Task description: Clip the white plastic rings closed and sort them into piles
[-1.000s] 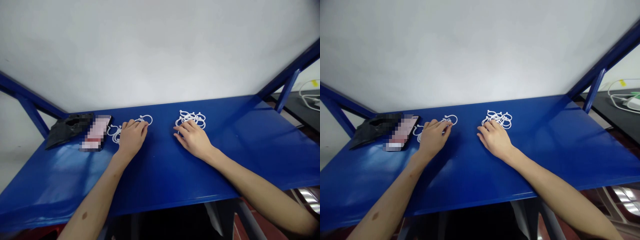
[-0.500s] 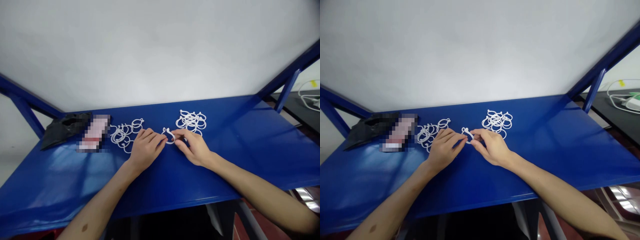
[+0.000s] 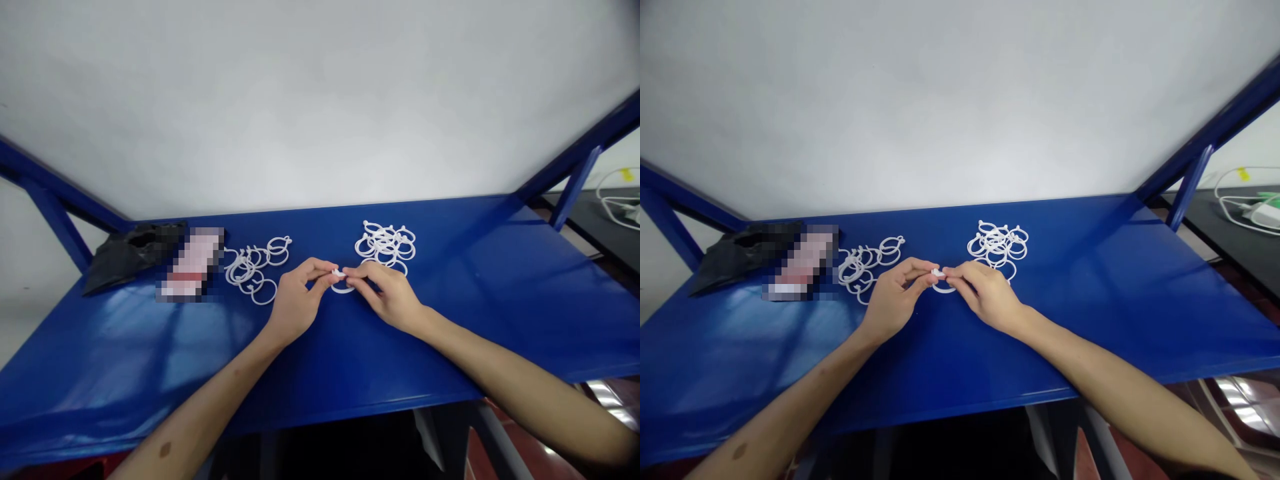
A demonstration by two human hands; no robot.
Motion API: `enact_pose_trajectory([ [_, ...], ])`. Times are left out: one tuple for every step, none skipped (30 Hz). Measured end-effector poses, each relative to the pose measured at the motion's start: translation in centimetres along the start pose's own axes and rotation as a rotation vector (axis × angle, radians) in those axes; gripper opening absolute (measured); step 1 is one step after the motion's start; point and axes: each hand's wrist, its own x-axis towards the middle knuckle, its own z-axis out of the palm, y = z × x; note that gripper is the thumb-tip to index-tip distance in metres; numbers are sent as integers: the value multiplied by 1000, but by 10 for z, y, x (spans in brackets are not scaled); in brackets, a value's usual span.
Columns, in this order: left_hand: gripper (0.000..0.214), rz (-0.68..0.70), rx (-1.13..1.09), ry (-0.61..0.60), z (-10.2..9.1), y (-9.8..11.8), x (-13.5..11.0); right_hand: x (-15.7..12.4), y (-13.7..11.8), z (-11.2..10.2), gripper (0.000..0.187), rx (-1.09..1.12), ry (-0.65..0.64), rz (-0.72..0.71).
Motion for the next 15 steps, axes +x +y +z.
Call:
enact_pose_trajectory([
  [7,4,-3,17,1,0,-1,0,0,0,14,3,-6,2],
  [6,14,7,34,3,0,-2,0,0,1,14,6,-12,1],
  [8,31,25,46,5,-1,-3,-1,0,1,14,8,-19,-3],
  [11,53,49,55,7,-1,-5,-1,0,1,14,9,-28,-11],
  [14,78,79,61,8,-1,-6,-2,-1,1,14,5,-40,-21],
  [17,104,114,68,10,-2,-8,-3,-2,1,14,-4,-54,-31],
  [19,130,152,76,11,-3,-10,-3,-3,0,14,-19,-70,-44],
  [21,156,191,86,12,-3,-12,-4,-4,0,15,-42,-85,-55],
  [23,183,229,97,12,-4,-13,-4,-5,-1,16,-71,-98,-67],
  [24,214,263,107,13,-4,-14,-4,-6,-1,17,-100,-109,-82],
  [26,248,292,113,13,-5,-15,-4,-7,-2,18,-127,-116,-101],
  [27,285,316,116,13,-5,-16,-4,-7,-2,19,-150,-121,-121],
  [27,323,337,116,13,-4,-16,-4,-7,-3,20,-169,-124,-138],
  [27,361,356,109,12,-4,-15,-3,-7,-4,20,-188,-123,-152],
  [27,392,378,92,11,-4,-14,-2,-7,-5,20,-208,-119,-162],
])
